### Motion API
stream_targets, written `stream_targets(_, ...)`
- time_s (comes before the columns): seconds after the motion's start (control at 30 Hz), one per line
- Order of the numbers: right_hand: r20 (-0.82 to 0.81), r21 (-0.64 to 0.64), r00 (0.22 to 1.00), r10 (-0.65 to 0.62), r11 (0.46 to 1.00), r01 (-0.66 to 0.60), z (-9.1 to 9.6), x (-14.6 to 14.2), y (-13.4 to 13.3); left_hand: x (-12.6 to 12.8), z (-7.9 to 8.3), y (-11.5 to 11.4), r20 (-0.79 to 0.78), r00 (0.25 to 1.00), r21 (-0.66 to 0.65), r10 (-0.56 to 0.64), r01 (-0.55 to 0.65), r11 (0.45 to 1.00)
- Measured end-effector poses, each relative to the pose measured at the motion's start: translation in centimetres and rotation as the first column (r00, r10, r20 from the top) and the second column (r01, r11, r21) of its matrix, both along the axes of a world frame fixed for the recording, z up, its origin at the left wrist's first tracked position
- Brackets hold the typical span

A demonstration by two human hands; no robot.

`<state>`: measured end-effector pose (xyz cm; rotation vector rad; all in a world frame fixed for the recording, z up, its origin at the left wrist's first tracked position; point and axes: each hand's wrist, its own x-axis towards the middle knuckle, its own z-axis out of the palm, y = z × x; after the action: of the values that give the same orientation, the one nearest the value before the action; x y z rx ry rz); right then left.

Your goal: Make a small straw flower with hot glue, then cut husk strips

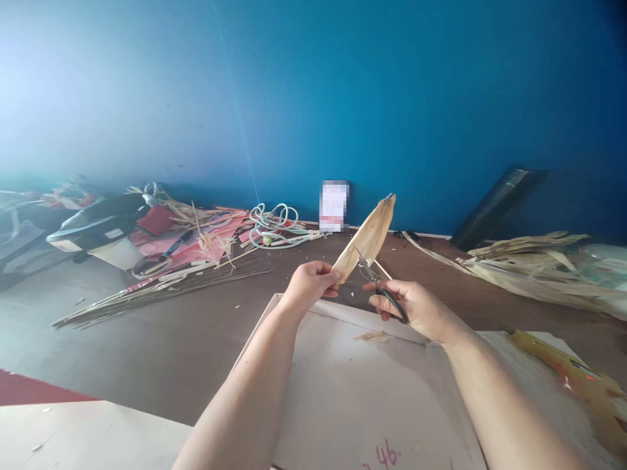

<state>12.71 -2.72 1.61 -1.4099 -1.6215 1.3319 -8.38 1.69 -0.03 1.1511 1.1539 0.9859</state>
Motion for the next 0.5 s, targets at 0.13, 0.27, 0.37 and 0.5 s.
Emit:
stream_targets(0.13,-0.068,-0.035,0.998,-0.008,0.999,0.005,-0.1,-1.2,-0.2,0.5,-0.1,-0.1,0.129,0.988,-0.012,0.082,-0.081,0.997)
stream_targets(0.27,-0.087,-0.025,0.995,-0.04,0.999,0.038,0.1,-1.9,-0.6,1.0,0.0,-0.2,0.219,0.965,-0.024,0.143,-0.141,0.99)
stream_targets(0.37,-0.084,-0.054,0.996,-0.041,0.998,0.036,-0.1,-2.6,-0.9,1.4,0.2,-0.4,0.269,0.948,-0.034,0.169,-0.166,0.986)
stream_targets(0.5,-0.131,-0.118,0.991,-0.039,0.993,0.024,-0.7,-3.5,-1.3,1.7,0.4,-0.7,0.315,0.929,-0.045,0.195,-0.19,0.981)
